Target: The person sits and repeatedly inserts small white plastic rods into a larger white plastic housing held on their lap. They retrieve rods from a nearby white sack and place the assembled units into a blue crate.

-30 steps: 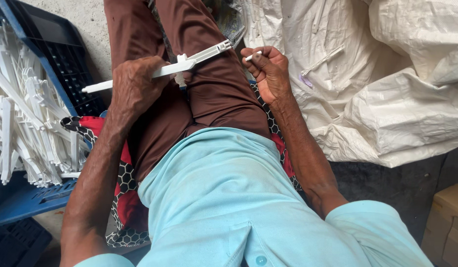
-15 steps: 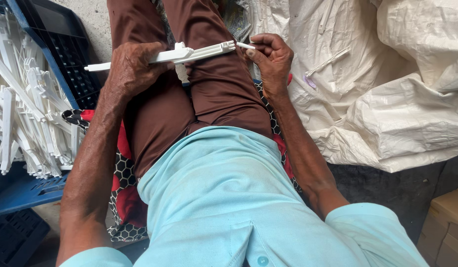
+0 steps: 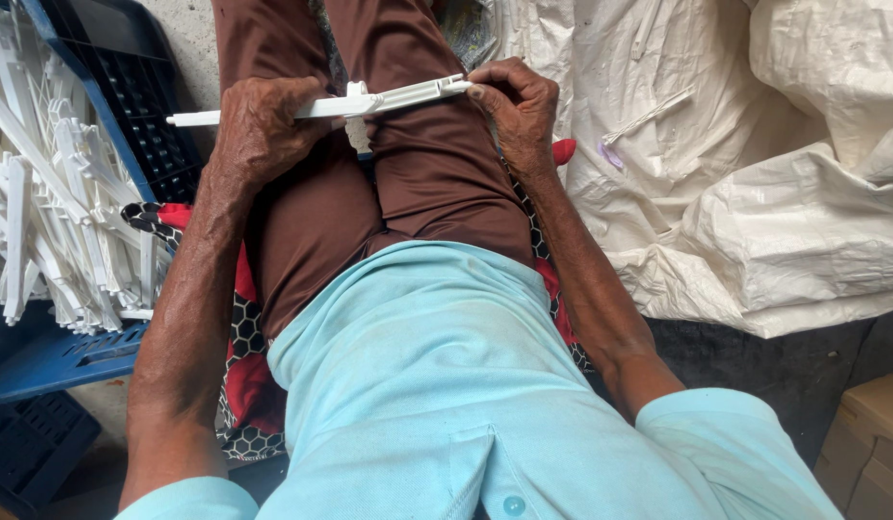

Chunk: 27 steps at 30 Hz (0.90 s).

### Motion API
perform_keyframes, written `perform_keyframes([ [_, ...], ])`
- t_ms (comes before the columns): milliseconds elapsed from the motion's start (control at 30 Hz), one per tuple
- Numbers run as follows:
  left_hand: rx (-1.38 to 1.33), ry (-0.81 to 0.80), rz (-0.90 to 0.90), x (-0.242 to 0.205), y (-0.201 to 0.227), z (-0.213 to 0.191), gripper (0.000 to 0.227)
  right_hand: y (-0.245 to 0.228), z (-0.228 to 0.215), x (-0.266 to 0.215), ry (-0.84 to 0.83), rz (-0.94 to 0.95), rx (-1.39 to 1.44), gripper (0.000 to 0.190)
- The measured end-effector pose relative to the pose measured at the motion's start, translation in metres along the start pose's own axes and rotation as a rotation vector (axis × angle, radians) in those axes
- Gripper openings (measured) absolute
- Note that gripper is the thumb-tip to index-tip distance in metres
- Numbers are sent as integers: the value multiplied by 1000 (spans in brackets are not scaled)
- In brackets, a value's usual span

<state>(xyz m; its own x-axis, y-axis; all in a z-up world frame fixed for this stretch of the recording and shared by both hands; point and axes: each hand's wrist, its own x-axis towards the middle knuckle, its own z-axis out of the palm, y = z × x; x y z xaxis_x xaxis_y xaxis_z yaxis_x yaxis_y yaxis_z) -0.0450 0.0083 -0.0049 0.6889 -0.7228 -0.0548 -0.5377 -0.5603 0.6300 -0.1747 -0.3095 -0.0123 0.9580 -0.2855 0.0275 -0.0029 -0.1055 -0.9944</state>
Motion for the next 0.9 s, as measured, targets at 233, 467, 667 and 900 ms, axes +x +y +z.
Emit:
perform_keyframes([
  [233,20,20,15,2,4,-2,33,4,-4,4,7,1,31,6],
  [467,24,0,20,0,0,4,31,7,-10,3,-16,-11,3,10],
  [667,10,17,53,1,0,2,22,1,-5,8,-28,102,140,13],
  [900,-61,59,93,-2,8,-3,10,5,-11,10,-110,75,-46,20],
])
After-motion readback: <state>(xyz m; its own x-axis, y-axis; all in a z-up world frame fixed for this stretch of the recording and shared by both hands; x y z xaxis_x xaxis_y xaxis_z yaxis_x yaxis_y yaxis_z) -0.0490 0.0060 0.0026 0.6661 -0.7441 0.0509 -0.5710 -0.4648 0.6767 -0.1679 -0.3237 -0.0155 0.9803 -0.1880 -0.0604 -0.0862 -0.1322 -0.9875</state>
